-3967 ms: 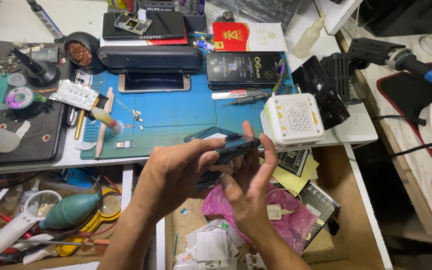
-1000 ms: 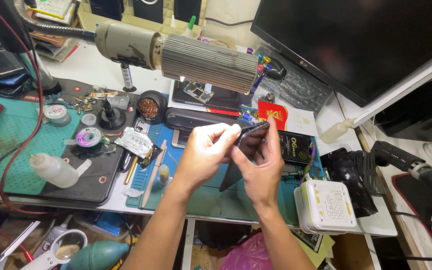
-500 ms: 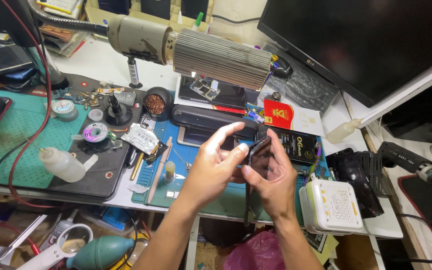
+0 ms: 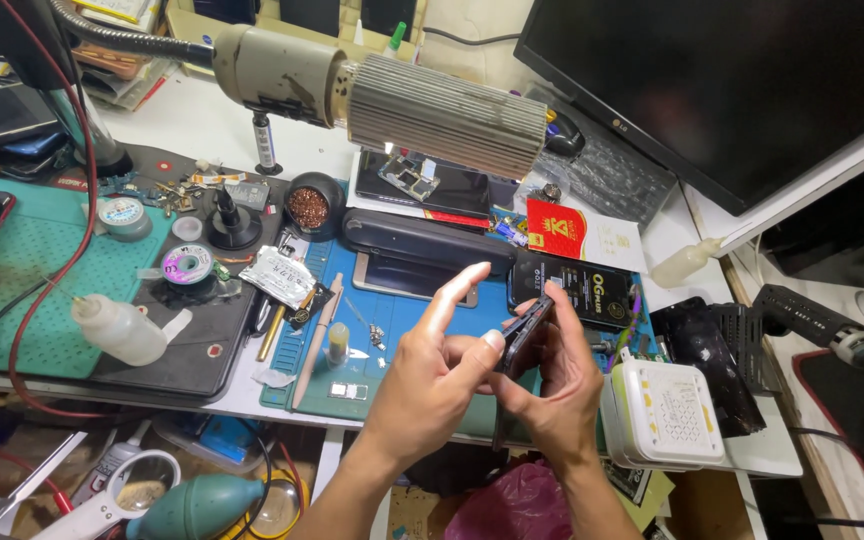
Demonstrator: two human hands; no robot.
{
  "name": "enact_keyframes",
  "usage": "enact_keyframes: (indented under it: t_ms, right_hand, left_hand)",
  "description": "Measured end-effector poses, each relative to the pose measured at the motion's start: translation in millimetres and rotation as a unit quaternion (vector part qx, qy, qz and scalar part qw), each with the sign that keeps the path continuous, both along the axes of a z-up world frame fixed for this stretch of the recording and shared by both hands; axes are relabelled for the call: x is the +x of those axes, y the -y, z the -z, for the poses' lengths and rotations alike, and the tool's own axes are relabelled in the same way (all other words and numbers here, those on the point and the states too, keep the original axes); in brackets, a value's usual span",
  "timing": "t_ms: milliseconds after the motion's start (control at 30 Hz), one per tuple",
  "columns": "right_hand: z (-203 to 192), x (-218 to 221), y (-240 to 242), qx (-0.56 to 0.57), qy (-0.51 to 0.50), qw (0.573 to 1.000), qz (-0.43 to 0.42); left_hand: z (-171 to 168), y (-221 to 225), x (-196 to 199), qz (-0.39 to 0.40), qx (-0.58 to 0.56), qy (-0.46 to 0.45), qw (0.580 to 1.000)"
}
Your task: Disassembling a smartphone by prying off the back cover using a thin metal tool
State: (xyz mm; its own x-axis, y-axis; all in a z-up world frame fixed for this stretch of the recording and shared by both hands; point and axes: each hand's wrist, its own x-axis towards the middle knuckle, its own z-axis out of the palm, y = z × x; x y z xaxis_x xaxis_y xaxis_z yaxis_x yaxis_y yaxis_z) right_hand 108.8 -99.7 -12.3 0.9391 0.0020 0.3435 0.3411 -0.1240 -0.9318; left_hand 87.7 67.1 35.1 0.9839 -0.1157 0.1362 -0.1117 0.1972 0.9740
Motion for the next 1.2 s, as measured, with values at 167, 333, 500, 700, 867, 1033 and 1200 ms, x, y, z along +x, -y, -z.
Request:
enact_keyframes:
  t_ms: [167, 333, 500, 700, 867, 1033, 1200]
  right_hand:
    - [-6.1, -3.0, 0.9, -0.035, 0.047, 0.998, 0.012]
    - [-8.4, -2.9, 3.3, -0.115, 0.031, 0.990, 0.075]
    - [-11.0, -1.9, 4.6, -0.154, 0.046, 0.985, 0.058]
    - [-20.3, -2.3, 4.1, -0.131, 0.016, 0.991, 0.019]
    - [-22.3, -2.0, 12.8, -0.156, -0.011, 0.988, 0.003]
    - [-26.4, -1.5, 23.1, -0.198, -0.040, 0.979, -0.005]
    - [-35.7, -1.9, 28.2, -0.219, -0.059, 0.973, -0.048]
  left_hand:
    - [1.3, 0.4, -1.4, 0.015, 0.007, 0.021, 1.000]
    - [10.4, 1.7, 3.1, 0.034, -0.068, 0.012, 0.997]
    - [20.4, 1.9, 8.0, 0.052, -0.149, -0.038, 0.987]
    - [26.2, 3.2, 10.9, 0.069, -0.202, -0.059, 0.975]
    - [27.2, 5.1, 12.6, 0.079, -0.216, -0.104, 0.968]
    - [27.9, 6.9, 12.9, 0.096, -0.224, -0.127, 0.962]
    - [35.6, 8.4, 14.6, 0.135, -0.238, -0.140, 0.952]
